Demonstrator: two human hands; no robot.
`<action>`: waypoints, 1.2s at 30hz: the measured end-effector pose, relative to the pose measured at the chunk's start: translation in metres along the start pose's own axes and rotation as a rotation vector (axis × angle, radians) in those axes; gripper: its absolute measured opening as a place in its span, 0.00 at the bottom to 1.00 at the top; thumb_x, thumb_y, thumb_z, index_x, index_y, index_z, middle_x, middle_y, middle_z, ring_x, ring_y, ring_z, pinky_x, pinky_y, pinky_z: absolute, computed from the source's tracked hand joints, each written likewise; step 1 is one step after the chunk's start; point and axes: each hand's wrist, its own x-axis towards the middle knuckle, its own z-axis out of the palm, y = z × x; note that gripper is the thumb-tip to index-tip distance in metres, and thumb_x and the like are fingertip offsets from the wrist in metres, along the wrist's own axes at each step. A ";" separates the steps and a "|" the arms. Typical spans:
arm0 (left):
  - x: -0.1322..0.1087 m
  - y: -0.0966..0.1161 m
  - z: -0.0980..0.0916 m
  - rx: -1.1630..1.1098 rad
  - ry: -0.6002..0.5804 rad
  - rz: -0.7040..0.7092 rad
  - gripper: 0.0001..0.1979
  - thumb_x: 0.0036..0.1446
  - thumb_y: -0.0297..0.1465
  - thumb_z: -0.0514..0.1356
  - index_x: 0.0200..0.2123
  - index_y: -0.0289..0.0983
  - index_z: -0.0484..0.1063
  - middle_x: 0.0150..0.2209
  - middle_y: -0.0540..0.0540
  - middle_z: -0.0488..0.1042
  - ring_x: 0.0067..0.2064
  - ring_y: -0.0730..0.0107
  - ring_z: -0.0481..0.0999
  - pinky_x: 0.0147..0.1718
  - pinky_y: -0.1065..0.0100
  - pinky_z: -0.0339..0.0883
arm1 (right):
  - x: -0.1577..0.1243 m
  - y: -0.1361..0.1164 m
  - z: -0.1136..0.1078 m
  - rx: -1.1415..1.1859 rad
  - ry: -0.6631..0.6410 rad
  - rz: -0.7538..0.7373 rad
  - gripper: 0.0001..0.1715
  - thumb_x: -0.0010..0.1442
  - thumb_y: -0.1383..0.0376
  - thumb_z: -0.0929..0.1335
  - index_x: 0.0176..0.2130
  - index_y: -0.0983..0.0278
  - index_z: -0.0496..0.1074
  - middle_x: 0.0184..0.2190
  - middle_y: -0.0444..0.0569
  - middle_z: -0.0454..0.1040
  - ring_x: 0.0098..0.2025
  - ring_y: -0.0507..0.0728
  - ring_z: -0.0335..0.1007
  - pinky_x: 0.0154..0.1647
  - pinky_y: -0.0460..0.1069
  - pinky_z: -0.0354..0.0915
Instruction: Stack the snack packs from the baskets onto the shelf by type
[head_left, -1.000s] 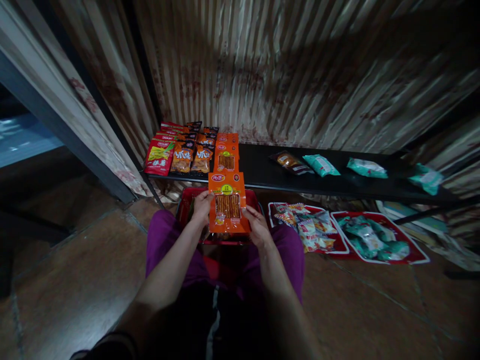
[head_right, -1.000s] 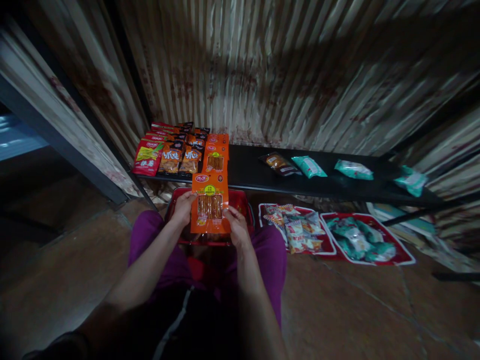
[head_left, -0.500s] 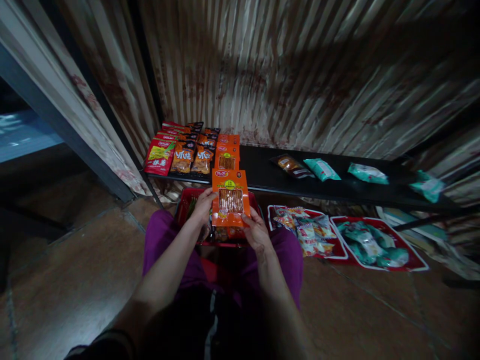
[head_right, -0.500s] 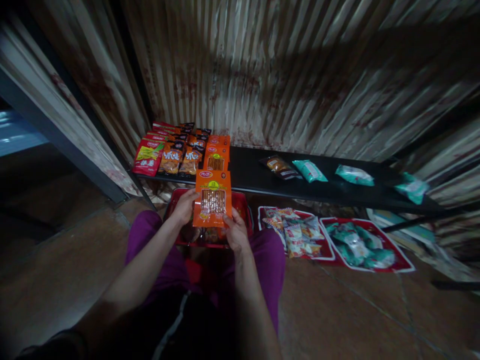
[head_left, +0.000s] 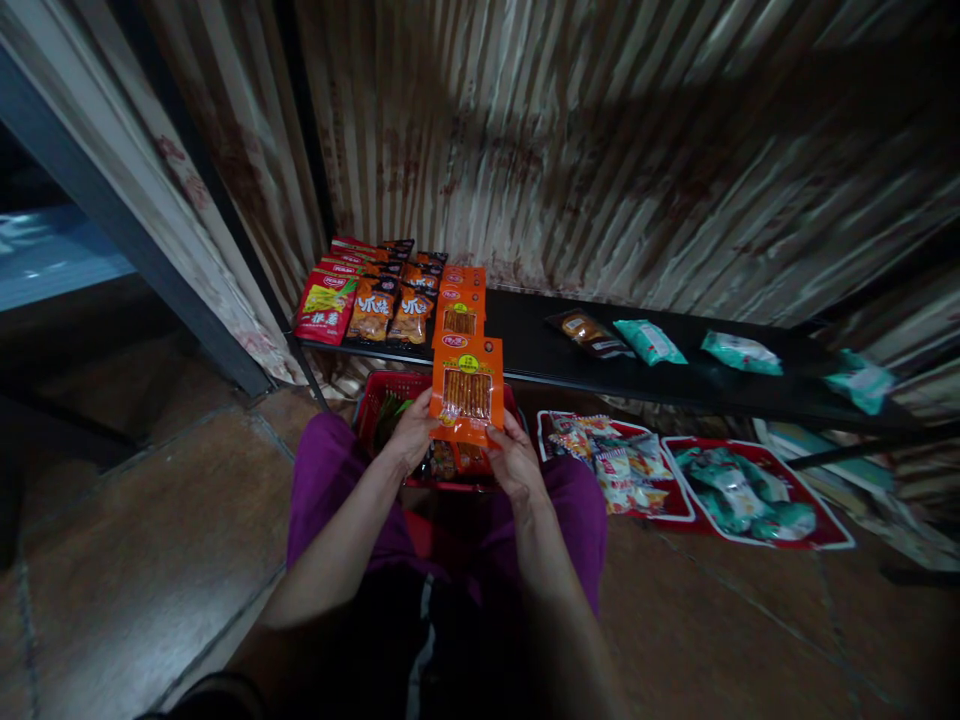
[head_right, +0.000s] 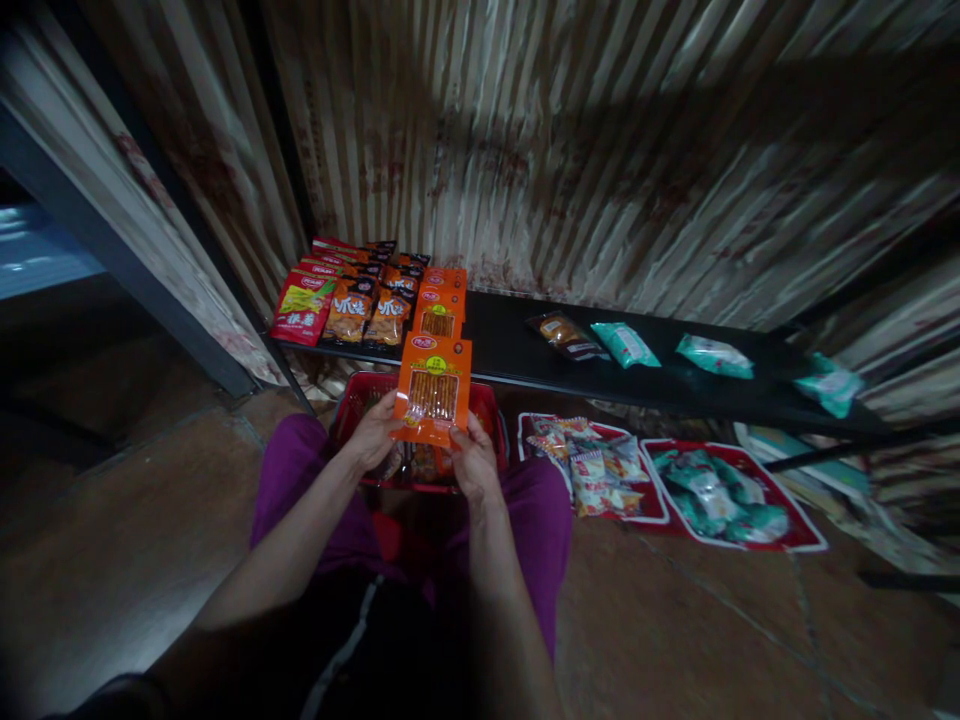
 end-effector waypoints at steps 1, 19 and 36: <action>0.000 -0.001 0.000 0.002 -0.003 0.001 0.28 0.32 0.20 0.63 0.43 0.36 0.71 0.35 0.48 0.76 0.39 0.66 0.76 0.42 0.66 0.68 | 0.000 -0.001 0.001 -0.002 0.000 0.001 0.23 0.40 0.67 0.73 0.40 0.57 0.75 0.37 0.42 0.78 0.37 0.56 0.73 0.41 0.51 0.69; 0.005 -0.012 -0.005 0.113 0.086 0.100 0.42 0.39 0.25 0.66 0.60 0.41 0.57 0.43 0.45 0.76 0.42 0.63 0.76 0.44 0.62 0.69 | 0.004 0.009 -0.004 0.038 0.029 0.048 0.28 0.40 0.65 0.74 0.44 0.55 0.73 0.40 0.43 0.79 0.40 0.58 0.74 0.40 0.53 0.70; 0.021 -0.026 -0.012 1.076 0.267 0.414 0.32 0.46 0.22 0.57 0.58 0.41 0.64 0.67 0.46 0.45 0.68 0.53 0.35 0.64 0.54 0.33 | 0.001 0.004 0.009 -0.035 0.075 -0.023 0.26 0.40 0.64 0.74 0.42 0.55 0.74 0.40 0.41 0.79 0.38 0.57 0.75 0.37 0.51 0.71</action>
